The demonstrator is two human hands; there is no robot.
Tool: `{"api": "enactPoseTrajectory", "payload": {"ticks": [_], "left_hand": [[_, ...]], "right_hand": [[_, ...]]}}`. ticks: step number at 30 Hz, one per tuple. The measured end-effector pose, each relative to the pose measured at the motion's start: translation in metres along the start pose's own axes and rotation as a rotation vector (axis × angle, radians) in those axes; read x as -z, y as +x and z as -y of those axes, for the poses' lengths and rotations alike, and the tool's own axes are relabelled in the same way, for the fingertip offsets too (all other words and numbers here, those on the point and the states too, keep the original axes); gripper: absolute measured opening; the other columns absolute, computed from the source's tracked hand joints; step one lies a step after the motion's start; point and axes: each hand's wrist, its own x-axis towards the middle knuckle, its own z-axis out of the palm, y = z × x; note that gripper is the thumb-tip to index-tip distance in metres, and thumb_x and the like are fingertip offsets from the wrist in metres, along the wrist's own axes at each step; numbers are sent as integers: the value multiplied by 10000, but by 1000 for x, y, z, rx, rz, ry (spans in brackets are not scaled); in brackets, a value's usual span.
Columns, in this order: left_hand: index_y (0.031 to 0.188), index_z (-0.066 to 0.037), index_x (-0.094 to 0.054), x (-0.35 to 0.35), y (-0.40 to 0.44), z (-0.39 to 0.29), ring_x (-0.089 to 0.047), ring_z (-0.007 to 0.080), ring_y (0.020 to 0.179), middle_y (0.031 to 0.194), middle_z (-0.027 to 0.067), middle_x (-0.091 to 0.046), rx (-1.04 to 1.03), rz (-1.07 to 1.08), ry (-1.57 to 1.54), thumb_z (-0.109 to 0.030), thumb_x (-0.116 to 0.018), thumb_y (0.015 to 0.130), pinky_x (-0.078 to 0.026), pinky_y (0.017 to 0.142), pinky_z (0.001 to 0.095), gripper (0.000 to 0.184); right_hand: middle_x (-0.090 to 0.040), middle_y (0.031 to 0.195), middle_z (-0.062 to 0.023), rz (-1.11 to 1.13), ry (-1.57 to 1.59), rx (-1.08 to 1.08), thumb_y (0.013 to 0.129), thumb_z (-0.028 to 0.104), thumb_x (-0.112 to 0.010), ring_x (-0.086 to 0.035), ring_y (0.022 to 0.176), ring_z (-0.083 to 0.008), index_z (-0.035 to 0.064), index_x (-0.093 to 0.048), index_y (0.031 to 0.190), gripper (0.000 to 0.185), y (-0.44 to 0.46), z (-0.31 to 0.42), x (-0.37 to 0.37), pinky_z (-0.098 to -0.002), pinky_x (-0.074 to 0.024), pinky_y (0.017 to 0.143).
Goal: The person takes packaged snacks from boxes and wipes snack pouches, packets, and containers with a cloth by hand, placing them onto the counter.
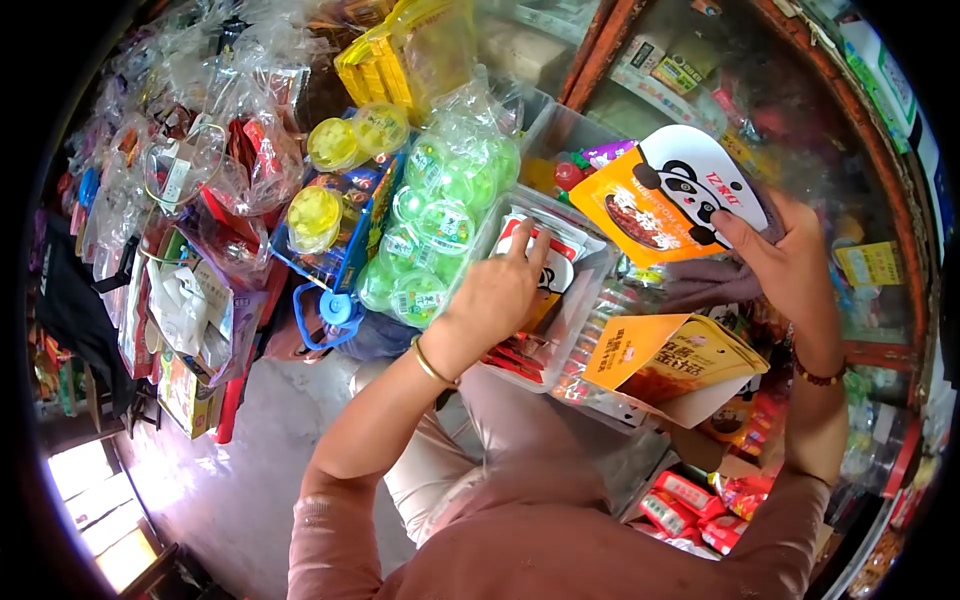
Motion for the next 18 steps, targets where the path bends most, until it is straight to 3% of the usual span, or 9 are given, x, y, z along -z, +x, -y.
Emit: {"api": "enactPoseTrajectory", "payload": {"ticks": [3,6,9,11,12,13,15,17,18], "left_hand": [[1261,11,-406,-6,7,5,-633,305,821,1337,174,-353,64,136,117,-213,-694,724,-520,700,367,649],[1292,8,-368,-18,-1,15,-630,308,838,1357,179,-315,1,-23,147,-196,-702,711,-513,739,366,701],[1136,2,-530,-6,-24,6,-623,284,842,1196,163,-498,24,-89,32,-215,-654,759,-503,706,371,453],[847,-44,-641,8,-33,0,-609,243,809,867,108,-628,42,372,170,-287,-608,800,-475,674,359,249],[648,-96,-626,0,-43,4,-592,219,741,630,56,-602,-45,200,202,-366,-577,816,-445,671,340,322],[648,-96,-626,3,-49,3,-592,219,741,630,56,-602,-40,197,206,-366,-577,816,-445,671,340,322],[697,-99,-639,10,-57,1,-582,223,689,682,62,-607,-57,131,157,-373,-581,813,-436,702,333,303],[692,-99,-636,10,-63,4,-582,225,692,690,63,-605,-55,81,103,-361,-586,811,-439,698,335,292],[687,-98,-634,9,-65,4,-582,228,695,698,63,-604,-60,34,47,-349,-592,809,-443,694,338,282]], "right_hand": [[-641,793,-60,-1,-81,29,817,142,-657,-537,694,-57,-76,-591,987,284,-2,1,3,-233,-455,613],[-639,775,-68,-16,-90,119,820,158,-653,-531,680,-59,-68,-595,984,285,-2,-2,-1,-238,-453,606],[-625,735,-66,44,-66,187,825,185,-643,-514,648,-61,-49,-603,972,279,7,-4,-16,-242,-439,579],[-598,673,-45,160,-123,309,829,220,-628,-488,587,-68,-21,-614,955,273,24,-6,-31,-252,-402,523],[-591,658,-54,228,-86,214,828,234,-625,-486,571,-74,-13,-617,963,281,28,-6,-41,-260,-392,511],[-589,735,-2,353,-90,196,840,174,-623,-500,662,-44,-31,-603,969,242,35,-6,-49,-228,-433,584],[-586,718,-3,448,-145,121,848,177,-616,-516,645,-49,-30,-596,975,244,46,-13,-75,-234,-434,558],[-593,689,-177,539,-24,-1,822,355,-614,-570,603,-192,-17,-596,935,389,49,-23,-99,-331,-454,594],[-603,728,-195,584,-166,70,809,382,-622,-589,644,-218,-26,-594,928,426,50,-23,-103,-346,-462,621]]}}
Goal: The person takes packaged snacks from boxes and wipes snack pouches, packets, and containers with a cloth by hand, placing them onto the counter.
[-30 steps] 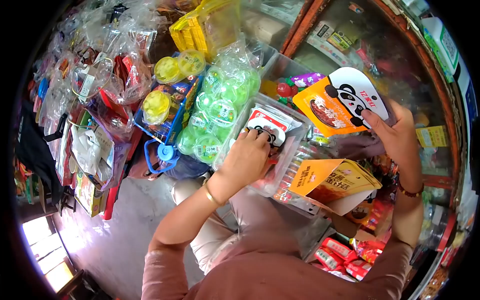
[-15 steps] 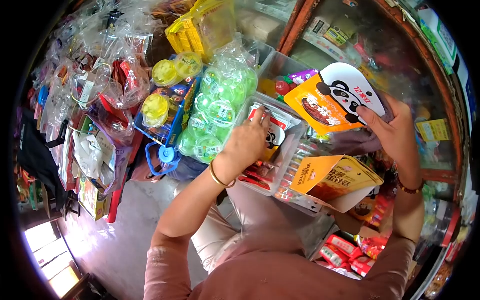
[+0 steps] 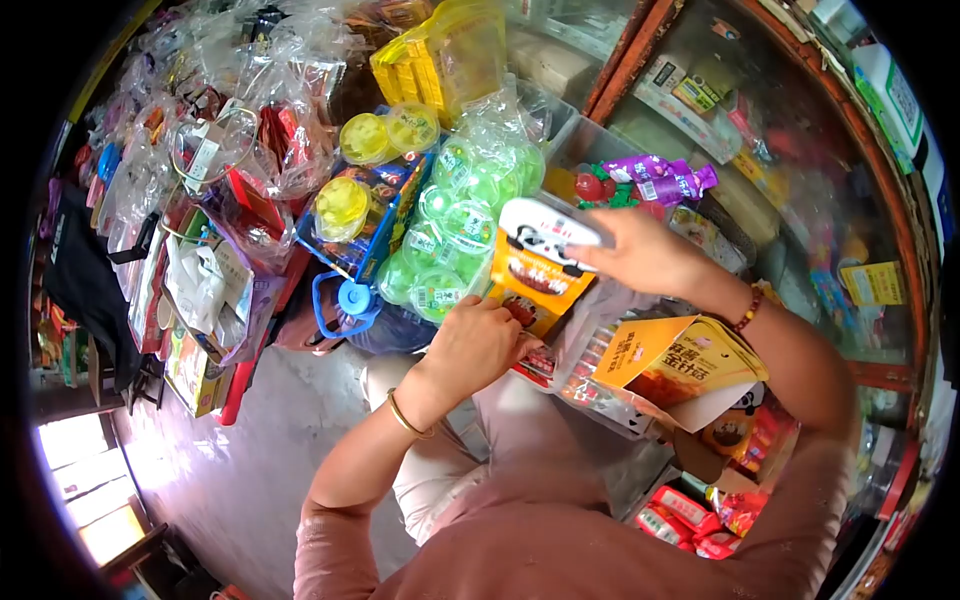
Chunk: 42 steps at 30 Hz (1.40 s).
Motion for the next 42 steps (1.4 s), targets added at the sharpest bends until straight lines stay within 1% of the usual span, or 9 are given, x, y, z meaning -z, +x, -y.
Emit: {"api": "enactPoseTrajectory", "payload": {"ticks": [3,11,14,19,21,24,27,34,42], "left_hand": [[744,-87,-640,-4,-4,3,-590,227,736,706,64,-604,-9,-97,-48,-327,-612,799,-453,702,339,248],[1045,-87,-594,5,23,-3,-595,232,875,1096,53,-576,-9,72,-41,-141,-590,763,-469,764,356,288],[1074,-85,-599,2,42,-8,-565,242,974,1156,73,-564,-264,-23,21,-88,-549,749,-468,808,360,329],[838,-79,-635,-18,67,-1,-575,245,962,1035,87,-600,-239,293,118,-161,-524,758,-489,753,366,160],[707,-62,-650,-31,66,18,-610,262,815,940,98,-600,-348,120,-38,-188,-507,779,-500,701,381,203],[824,-57,-625,-12,61,-7,-590,255,893,948,91,-606,-168,132,77,-245,-520,835,-475,754,389,216],[921,-13,-613,1,55,-25,-571,296,887,967,124,-605,-327,-288,25,-190,-594,819,-461,756,395,206],[927,15,-610,28,-3,-73,-569,315,863,945,135,-611,-195,-381,-315,-37,-591,794,-463,760,376,144],[882,7,-625,-5,-20,-138,-602,270,791,895,113,-628,-427,-338,-516,-21,-634,750,-496,707,345,135]], "right_hand": [[-619,801,-218,79,-332,49,775,451,-638,-621,728,-254,-59,-582,895,527,3,-11,0,-372,-476,661],[-632,914,-58,-586,244,50,874,201,-582,-573,797,-109,-25,-583,1034,277,-101,-39,72,-255,-469,704],[-621,976,-44,-759,335,-166,880,176,-577,-570,848,-110,-21,-579,1068,272,-175,-55,70,-251,-463,742],[-634,940,-46,-977,437,-320,887,164,-567,-593,815,-134,-23,-573,1083,270,-277,-95,44,-259,-472,722],[-632,901,-21,-1089,69,-332,882,177,-569,-561,769,-95,-22,-585,1075,278,-309,-103,26,-263,-461,688],[-647,951,-127,-976,-150,-566,842,276,-612,-618,838,-238,-17,-582,1075,376,-342,-136,8,-350,-479,703],[-616,969,-221,-852,-395,-847,748,452,-664,-584,902,-377,19,-593,1040,527,-339,-176,-30,-442,-471,731],[-623,913,-196,-685,-359,-780,693,396,-702,-594,855,-346,29,-599,1016,499,-335,-237,-78,-413,-466,726],[-635,800,-159,-772,91,-511,679,273,-732,-615,776,-278,13,-636,853,327,-340,-217,-77,-355,-458,688]]}}
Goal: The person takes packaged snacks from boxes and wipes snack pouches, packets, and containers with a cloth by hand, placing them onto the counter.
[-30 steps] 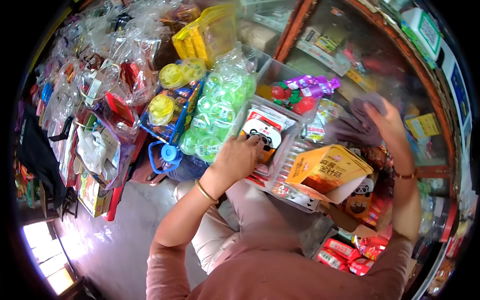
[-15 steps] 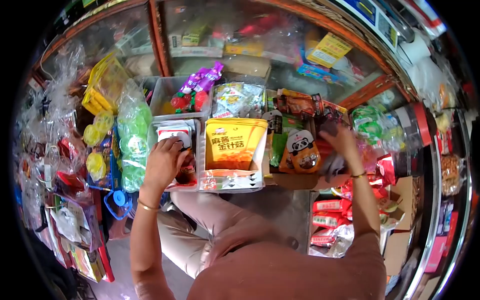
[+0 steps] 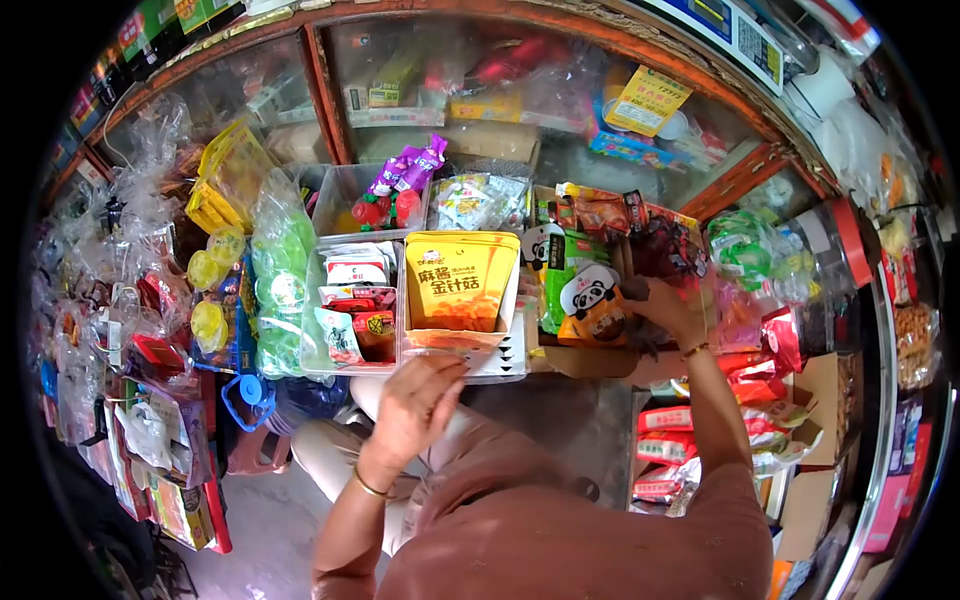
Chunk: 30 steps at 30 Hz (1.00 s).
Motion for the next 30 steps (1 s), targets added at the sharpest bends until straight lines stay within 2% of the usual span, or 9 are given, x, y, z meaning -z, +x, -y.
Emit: {"api": "enactPoseTrajectory", "payload": {"ticks": [7,10,12,15,17,20,23,26,30], "left_hand": [[859,12,-627,-24,-16,-29,-603,258,786,897,109,-627,8,66,-110,-39,-627,767,-500,718,343,105],[945,23,-617,-29,-21,-37,-614,254,810,899,116,-629,142,76,-196,-58,-627,789,-497,746,331,176],[1188,14,-505,-29,-13,-52,-599,265,928,1017,147,-606,551,198,-515,-101,-649,795,-472,822,333,433],[1417,-11,-114,-38,-1,-66,-431,307,1198,1324,228,-377,384,163,-617,-155,-735,721,-345,1000,348,944],[1419,-1,-106,-35,3,-80,-375,276,1248,1361,212,-327,289,30,-436,-132,-735,715,-302,1031,334,953],[1425,-17,-113,-23,-5,-73,-345,182,1246,1393,132,-306,533,-153,-1245,-71,-617,813,-315,1024,321,794],[1268,12,-441,-7,-41,-38,-521,137,1066,1182,92,-553,662,-66,-1552,-143,-474,941,-430,915,281,363],[1201,19,-498,15,-52,-44,-556,189,1051,1139,105,-580,618,-367,-1533,-161,-442,954,-453,917,337,311],[1279,9,-415,40,-50,-53,-500,197,1133,1241,115,-508,607,-560,-1549,-143,-408,961,-408,969,343,352]], "right_hand": [[-622,788,-163,144,-189,80,683,272,-743,-610,751,-277,-1,-620,891,364,7,13,-2,-359,-459,663],[-591,737,-139,-126,-108,67,693,240,-752,-557,654,-204,-41,-572,845,367,-25,44,26,-330,-448,615],[-587,732,-121,-152,-7,107,695,230,-756,-547,658,-176,-36,-568,853,363,-53,76,35,-309,-444,608],[-583,758,-62,-83,259,129,719,195,-756,-543,711,-107,-10,-575,876,315,-93,124,11,-257,-446,623],[-590,792,-6,85,553,116,740,161,-745,-548,795,-68,4,-597,935,291,-113,161,-11,-231,-457,682],[-595,803,8,356,680,69,733,144,-747,-546,823,-66,-5,-596,982,327,-116,188,-25,-236,-462,697],[-606,829,2,570,662,104,763,123,-709,-541,812,-62,1,-599,1003,291,-105,201,-45,-240,-461,718],[-629,909,-39,94,520,85,835,137,-590,-579,848,-113,-25,-603,1003,234,-102,213,-66,-257,-451,783],[-537,1125,-143,-152,572,590,819,53,-536,-541,989,-234,-29,-541,1087,280,-110,243,-71,-369,-403,884]]}}
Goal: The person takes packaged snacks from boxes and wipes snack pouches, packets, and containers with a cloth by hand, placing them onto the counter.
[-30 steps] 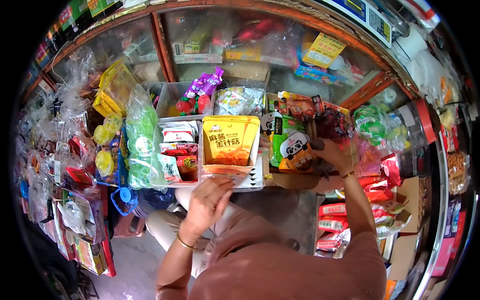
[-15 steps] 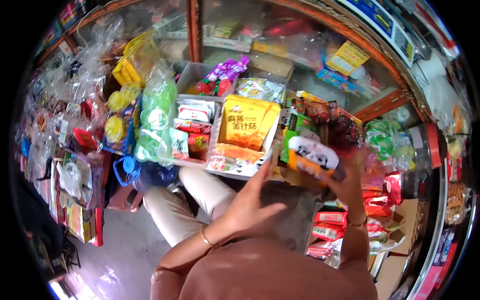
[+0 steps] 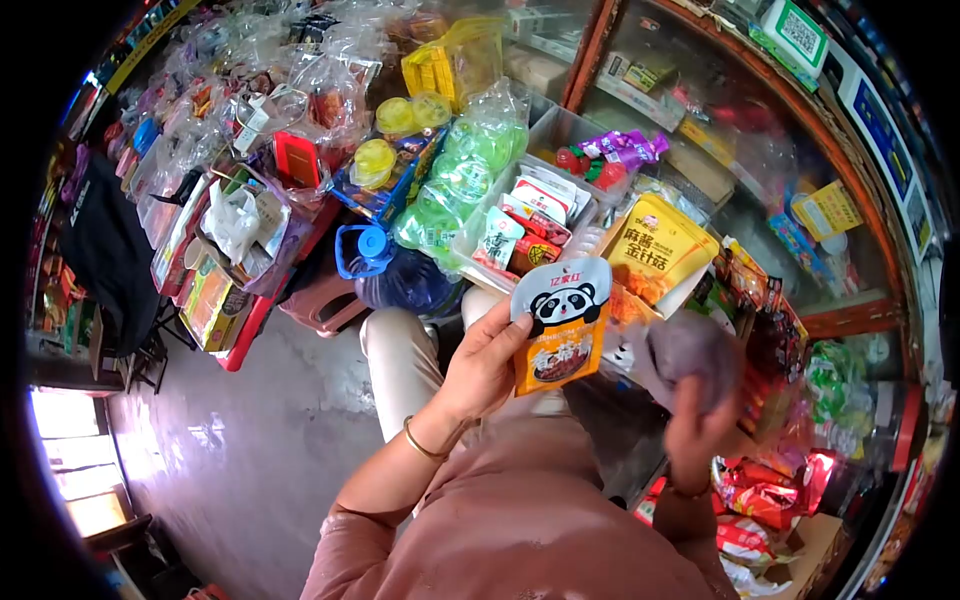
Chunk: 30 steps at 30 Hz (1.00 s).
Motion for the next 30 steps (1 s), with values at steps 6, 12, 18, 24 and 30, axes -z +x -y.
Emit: {"api": "enactPoseTrajectory", "payload": {"ticks": [6,12,18,24,30], "left_hand": [[1329,-31,-373,13,-30,-1,-470,133,1101,1235,74,-481,124,85,488,-112,-412,957,-411,918,274,383],[1169,6,-484,33,-38,-8,-516,120,960,1051,40,-566,-79,75,581,-32,-418,926,-438,829,261,255],[1246,1,-444,27,-48,-21,-503,109,985,1089,51,-556,38,57,570,-66,-418,942,-427,860,256,312],[1335,65,-308,23,-66,-44,-467,283,1179,1278,176,-466,-54,-48,182,-137,-500,903,-377,989,414,514],[1309,29,-363,31,-57,-48,-482,225,1150,1246,134,-491,-44,-18,-1,-128,-441,937,-383,986,373,412]], "right_hand": [[-377,1315,-262,452,-488,559,837,193,-540,-330,1260,-401,-105,-437,1189,472,21,16,-76,-548,-201,1044],[-382,1327,-203,421,-236,462,864,205,-502,-275,1286,-404,-94,-470,1189,442,13,21,-104,-565,-208,1025],[-528,1134,-178,338,-309,507,876,183,-495,-468,1107,-329,-48,-566,1067,308,32,23,-119,-471,-346,936],[-615,929,-148,96,54,-112,918,229,-498,-601,819,-257,-48,-575,986,295,63,-20,-94,-342,-468,737],[-556,1087,-223,309,-178,584,818,70,-519,-551,1014,-342,-80,-552,1087,310,45,43,-98,-446,-385,934]]}}
